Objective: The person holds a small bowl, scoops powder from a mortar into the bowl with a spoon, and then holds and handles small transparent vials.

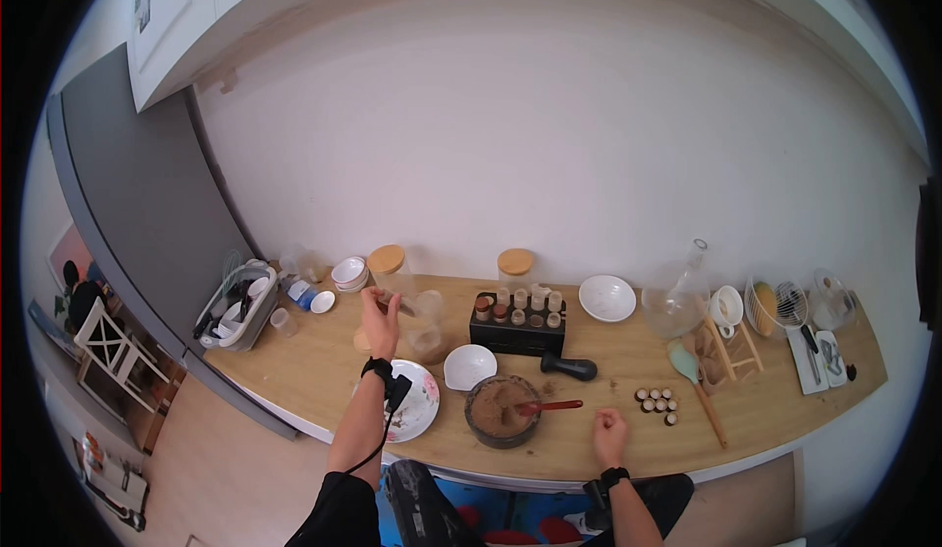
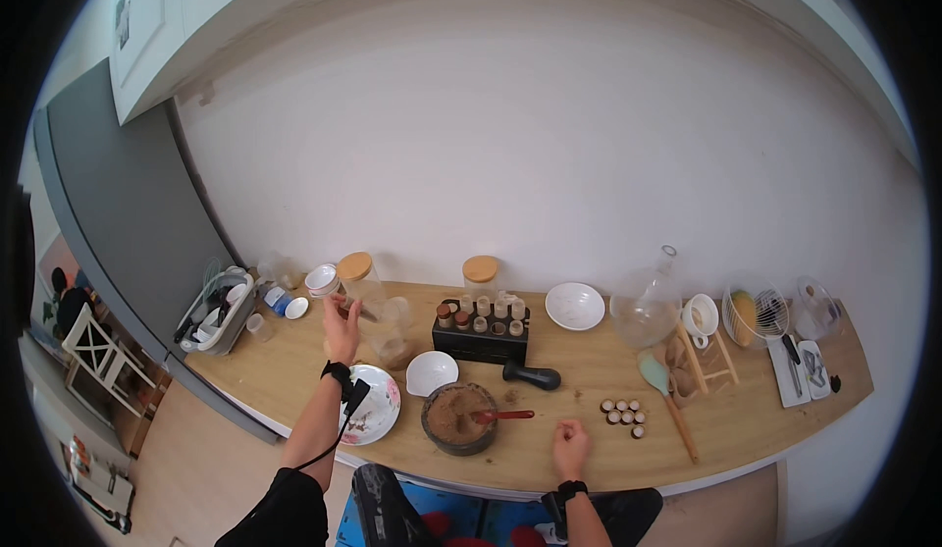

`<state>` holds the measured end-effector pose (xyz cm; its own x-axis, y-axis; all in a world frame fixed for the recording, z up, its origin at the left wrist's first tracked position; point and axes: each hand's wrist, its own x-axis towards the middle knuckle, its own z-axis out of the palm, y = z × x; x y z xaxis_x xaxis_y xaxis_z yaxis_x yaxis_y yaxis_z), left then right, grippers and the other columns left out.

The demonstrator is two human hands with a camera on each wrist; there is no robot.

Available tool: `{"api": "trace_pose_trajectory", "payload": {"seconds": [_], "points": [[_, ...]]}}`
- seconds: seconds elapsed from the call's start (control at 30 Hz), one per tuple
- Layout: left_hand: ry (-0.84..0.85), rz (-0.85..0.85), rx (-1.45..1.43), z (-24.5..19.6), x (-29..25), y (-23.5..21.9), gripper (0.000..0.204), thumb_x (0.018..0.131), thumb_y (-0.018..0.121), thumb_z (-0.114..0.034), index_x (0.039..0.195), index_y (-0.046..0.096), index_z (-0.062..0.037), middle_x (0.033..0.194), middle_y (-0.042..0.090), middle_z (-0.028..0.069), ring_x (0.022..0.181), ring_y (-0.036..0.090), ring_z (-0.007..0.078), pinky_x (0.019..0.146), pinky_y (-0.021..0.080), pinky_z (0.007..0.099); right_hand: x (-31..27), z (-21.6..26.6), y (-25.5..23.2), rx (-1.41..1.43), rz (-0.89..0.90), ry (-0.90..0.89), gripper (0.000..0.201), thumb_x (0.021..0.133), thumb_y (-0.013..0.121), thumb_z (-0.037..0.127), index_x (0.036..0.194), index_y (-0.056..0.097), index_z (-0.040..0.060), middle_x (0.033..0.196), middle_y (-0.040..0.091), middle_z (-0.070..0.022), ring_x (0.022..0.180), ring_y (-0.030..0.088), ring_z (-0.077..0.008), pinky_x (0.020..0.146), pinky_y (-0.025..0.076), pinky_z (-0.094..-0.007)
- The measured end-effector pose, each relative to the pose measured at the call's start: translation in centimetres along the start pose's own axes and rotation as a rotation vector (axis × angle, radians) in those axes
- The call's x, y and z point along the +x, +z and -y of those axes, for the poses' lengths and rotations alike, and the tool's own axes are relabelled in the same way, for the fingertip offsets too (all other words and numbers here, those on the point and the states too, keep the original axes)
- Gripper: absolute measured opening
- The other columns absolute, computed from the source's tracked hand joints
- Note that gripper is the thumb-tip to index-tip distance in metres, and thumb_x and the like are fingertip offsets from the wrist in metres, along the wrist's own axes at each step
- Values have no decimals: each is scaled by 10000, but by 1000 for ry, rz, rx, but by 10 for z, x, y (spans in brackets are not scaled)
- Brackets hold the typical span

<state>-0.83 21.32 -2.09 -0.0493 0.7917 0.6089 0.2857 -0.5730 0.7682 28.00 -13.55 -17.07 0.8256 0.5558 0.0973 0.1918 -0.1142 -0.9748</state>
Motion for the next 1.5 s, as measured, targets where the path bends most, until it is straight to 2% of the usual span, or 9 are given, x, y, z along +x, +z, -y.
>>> {"api": "trace_pose_trajectory", "payload": {"seconds": [0.4, 0.47, 0.7, 0.8, 0.87, 1.0, 1.1, 1.17, 1.5], "points": [[98, 55, 201, -21, 13, -2, 389, 810, 738, -178, 1050, 464, -40, 759, 574, 114, 613, 548, 220, 570, 451, 354, -1, 6, 4, -27, -11, 6, 63, 875, 596, 41, 842, 603, -13, 616, 580, -22, 554, 514, -68, 507, 388, -245], [208, 192, 361, -14, 17, -4, 431, 790, 757, -180, 1069, 459, -42, 737, 567, 101, 607, 541, 209, 560, 448, 351, -1, 4, 2, -42, -13, 1, 57, 871, 595, 33, 835, 604, -10, 614, 580, -20, 556, 515, -65, 507, 388, -244], [181, 42, 202, -42, 27, -1, 418, 779, 763, -176, 1056, 480, -42, 711, 551, 89, 587, 527, 198, 536, 435, 342, 3, -2, 7, -6, -16, -39, 43, 858, 596, 22, 835, 612, -11, 584, 562, -13, 532, 498, -60, 489, 376, -242], [313, 207, 357, -27, 28, -1, 410, 779, 762, -174, 1053, 488, -42, 716, 550, 93, 578, 521, 195, 533, 435, 340, -2, 0, 2, -7, 3, -43, 51, 868, 586, 23, 839, 615, -7, 590, 538, 11, 532, 469, -42, 480, 349, -229], [174, 150, 284, -38, 25, 1, 403, 779, 761, -174, 1046, 489, -45, 735, 558, 96, 573, 519, 195, 533, 432, 347, 0, 2, 2, -16, 14, -9, 63, 879, 575, 23, 842, 618, -4, 597, 518, 32, 536, 446, -29, 477, 327, -217], [202, 35, 231, -42, 24, -1, 370, 780, 757, -170, 1012, 497, -45, 706, 548, 93, 565, 512, 195, 526, 423, 349, 0, 2, 7, 5, 20, -6, 52, 873, 578, 15, 845, 616, -6, 600, 519, 31, 544, 448, -28, 483, 337, -225], [336, 193, 347, -34, 27, 3, 357, 783, 753, -165, 994, 494, -39, 695, 546, 87, 566, 519, 201, 530, 427, 352, 2, -3, 3, -23, 6, -27, 42, 861, 585, 13, 841, 617, -7, 595, 543, 2, 540, 476, -46, 488, 364, -240], [127, 102, 259, -42, 21, 2, 340, 790, 744, -168, 974, 494, -31, 710, 554, 85, 576, 535, 217, 543, 439, 357, -1, -1, 3, -39, -3, -26, 38, 851, 591, 14, 837, 619, -8, 590, 567, -27, 535, 502, -63, 494, 389, -252], [159, -31, 256, -38, 10, 0, 323, 822, 721, -170, 1027, 515, -29, 711, 544, 91, 590, 538, 191, 551, 440, 337, -3, 7, 5, -68, 16, -25, 50, 867, 581, 15, 829, 612, 6, 590, 512, 31, 533, 445, -36, 476, 333, -231]]}}
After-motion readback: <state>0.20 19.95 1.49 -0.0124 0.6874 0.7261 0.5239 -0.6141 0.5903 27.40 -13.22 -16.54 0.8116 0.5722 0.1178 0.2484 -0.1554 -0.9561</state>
